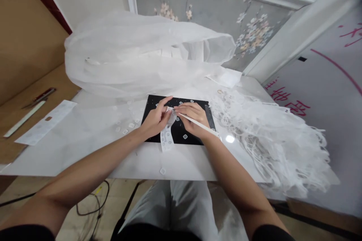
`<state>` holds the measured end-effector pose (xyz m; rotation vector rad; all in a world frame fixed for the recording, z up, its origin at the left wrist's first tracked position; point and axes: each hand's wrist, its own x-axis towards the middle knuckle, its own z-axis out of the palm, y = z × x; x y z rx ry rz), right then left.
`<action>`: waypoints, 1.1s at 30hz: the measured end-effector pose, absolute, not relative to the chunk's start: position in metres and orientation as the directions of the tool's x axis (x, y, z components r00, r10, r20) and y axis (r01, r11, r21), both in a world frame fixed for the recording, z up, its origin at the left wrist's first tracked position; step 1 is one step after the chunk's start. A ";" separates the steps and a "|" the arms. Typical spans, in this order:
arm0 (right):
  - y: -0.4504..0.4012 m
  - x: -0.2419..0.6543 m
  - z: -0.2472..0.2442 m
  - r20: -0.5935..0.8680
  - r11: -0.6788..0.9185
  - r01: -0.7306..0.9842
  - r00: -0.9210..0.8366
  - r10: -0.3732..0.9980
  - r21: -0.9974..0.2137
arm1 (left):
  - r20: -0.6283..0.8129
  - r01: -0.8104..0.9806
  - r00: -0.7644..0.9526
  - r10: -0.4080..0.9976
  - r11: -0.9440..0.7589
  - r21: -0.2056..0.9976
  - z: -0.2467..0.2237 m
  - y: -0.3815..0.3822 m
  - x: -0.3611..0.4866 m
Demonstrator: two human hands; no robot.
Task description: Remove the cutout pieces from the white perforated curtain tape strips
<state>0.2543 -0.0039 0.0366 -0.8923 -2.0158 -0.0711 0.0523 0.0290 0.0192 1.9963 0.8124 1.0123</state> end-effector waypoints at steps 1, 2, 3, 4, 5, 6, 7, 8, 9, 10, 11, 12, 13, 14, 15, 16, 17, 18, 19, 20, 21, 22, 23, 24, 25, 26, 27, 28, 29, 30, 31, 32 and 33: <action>-0.004 0.254 0.036 0.758 0.740 0.622 -0.347 0.553 -0.256 | 0.377 0.215 0.492 0.785 -0.529 0.821 0.019 0.029 0.052; -0.003 0.254 0.036 0.760 0.744 0.625 -0.360 0.542 -0.235 | 0.375 0.229 0.494 0.784 -0.534 0.814 0.019 0.029 0.052; -0.003 0.253 0.035 0.760 0.748 0.627 -0.372 0.532 -0.216 | 0.375 0.238 0.495 0.784 -0.538 0.809 0.020 0.029 0.052; -0.003 0.253 0.034 0.758 0.751 0.629 -0.385 0.526 -0.201 | 0.379 0.243 0.494 0.782 -0.543 0.804 0.020 0.029 0.051; -0.003 0.253 0.032 0.754 0.752 0.632 -0.397 0.523 -0.189 | 0.386 0.244 0.492 0.781 -0.549 0.800 0.019 0.029 0.051; -0.002 0.252 0.031 0.748 0.750 0.637 -0.408 0.523 -0.178 | 0.393 0.242 0.489 0.779 -0.555 0.796 0.019 0.029 0.051; -0.002 0.252 0.030 0.739 0.747 0.643 -0.419 0.528 -0.169 | 0.400 0.241 0.486 0.777 -0.559 0.793 0.019 0.029 0.050; -0.002 0.252 0.029 0.729 0.742 0.651 -0.429 0.534 -0.161 | 0.405 0.240 0.484 0.775 -0.563 0.791 0.018 0.030 0.050; -0.002 0.252 0.028 0.721 0.737 0.658 -0.435 0.540 -0.155 | 0.407 0.240 0.483 0.776 -0.564 0.790 0.018 0.030 0.050; -0.002 0.252 0.027 0.717 0.732 0.664 -0.436 0.544 -0.151 | 0.406 0.241 0.480 0.778 -0.562 0.791 0.018 0.030 0.050; -0.002 0.251 0.026 0.717 0.728 0.670 -0.434 0.546 -0.148 | 0.401 0.241 0.478 0.781 -0.556 0.796 0.018 0.031 0.050; -0.002 0.251 0.025 0.720 0.724 0.675 -0.430 0.545 -0.145 | 0.394 0.238 0.475 0.787 -0.546 0.803 0.018 0.031 0.050; -0.002 0.250 0.024 0.724 0.720 0.679 -0.425 0.544 -0.142 | 0.384 0.232 0.473 0.793 -0.532 0.814 0.018 0.031 0.051; -0.002 0.250 0.022 0.727 0.716 0.684 -0.420 0.543 -0.140 | 0.373 0.220 0.470 0.800 -0.516 0.828 0.018 0.031 0.051; -0.002 0.250 0.021 0.729 0.711 0.689 -0.414 0.544 -0.139 | 0.362 0.201 0.466 0.807 -0.495 0.845 0.018 0.031 0.051; -0.002 0.249 0.020 0.729 0.705 0.696 -0.410 0.548 -0.139 | 0.349 0.177 0.464 0.814 -0.471 0.864 0.018 0.030 0.052; -0.001 0.249 0.018 0.728 0.696 0.704 -0.404 0.554 -0.139 | 0.334 0.150 0.463 0.821 -0.444 0.883 0.019 0.030 0.053; -0.001 0.249 0.017 0.727 0.689 0.711 -0.399 0.559 -0.139 | 0.320 0.123 0.461 0.827 -0.417 0.901 0.019 0.030 0.053; -0.001 0.249 0.015 0.727 0.684 0.716 -0.395 0.561 -0.139 | 0.306 0.101 0.459 0.834 -0.391 0.915 0.020 0.029 0.054; -0.001 0.249 0.014 0.732 0.682 0.719 -0.392 0.558 -0.135 | 0.294 0.084 0.455 0.841 -0.369 0.925 0.020 0.028 0.054; 0.000 0.249 0.012 0.743 0.683 0.719 -0.386 0.547 -0.129 | 0.285 0.073 0.450 0.846 -0.353 0.933 0.021 0.028 0.055; 0.000 0.249 0.011 0.759 0.687 0.716 -0.380 0.529 -0.120 | 0.278 0.064 0.446 0.851 -0.340 0.938 0.022 0.026 0.055; 0.000 0.249 0.009 0.779 0.694 0.711 -0.370 0.507 -0.114 | 0.273 0.054 0.443 0.854 -0.329 0.943 0.023 0.025 0.055; 0.000 0.249 0.009 0.798 0.703 0.702 -0.357 0.485 -0.113 | 0.267 0.042 0.443 0.856 -0.317 0.947 0.025 0.024 0.055; 0.000 0.249 0.008 0.815 0.711 0.693 -0.342 0.468 -0.117 | 0.261 0.027 0.446 0.856 -0.304 0.952 0.026 0.023 0.055; 0.000 0.249 0.007 0.827 0.719 0.683 -0.328 0.457 -0.127 | 0.254 0.012 0.451 0.856 -0.290 0.957 0.028 0.021 0.055; -0.001 0.249 0.007 0.832 0.724 0.675 -0.316 0.455 -0.140 | 0.248 -0.004 0.457 0.854 -0.277 0.961 0.029 0.020 0.055; -0.001 0.249 0.007 0.836 0.727 0.669 -0.304 0.457 -0.155 | 0.244 -0.017 0.462 0.853 -0.267 0.964 0.030 0.019 0.055; -0.002 0.249 0.008 0.840 0.728 0.665 -0.290 0.459 -0.168 | 0.243 -0.029 0.465 0.851 -0.259 0.965 0.032 0.018 0.055; -0.003 0.248 0.008 0.840 0.724 0.666 -0.276 0.466 -0.183 | 0.242 -0.040 0.470 0.849 -0.253 0.967 0.033 0.017 0.054; -0.005 0.247 0.009 0.838 0.716 0.668 -0.260 0.480 -0.203 | 0.242 -0.049 0.474 0.846 -0.249 0.967 0.034 0.017 0.054; -0.006 0.245 0.011 0.835 0.707 0.669 -0.239 0.495 -0.228 | 0.242 -0.055 0.480 0.843 -0.246 0.968 0.035 0.017 0.054; -0.008 0.243 0.012 0.832 0.698 0.669 -0.216 0.512 -0.255 | 0.242 -0.059 0.483 0.842 -0.244 0.968 0.036 0.017 0.054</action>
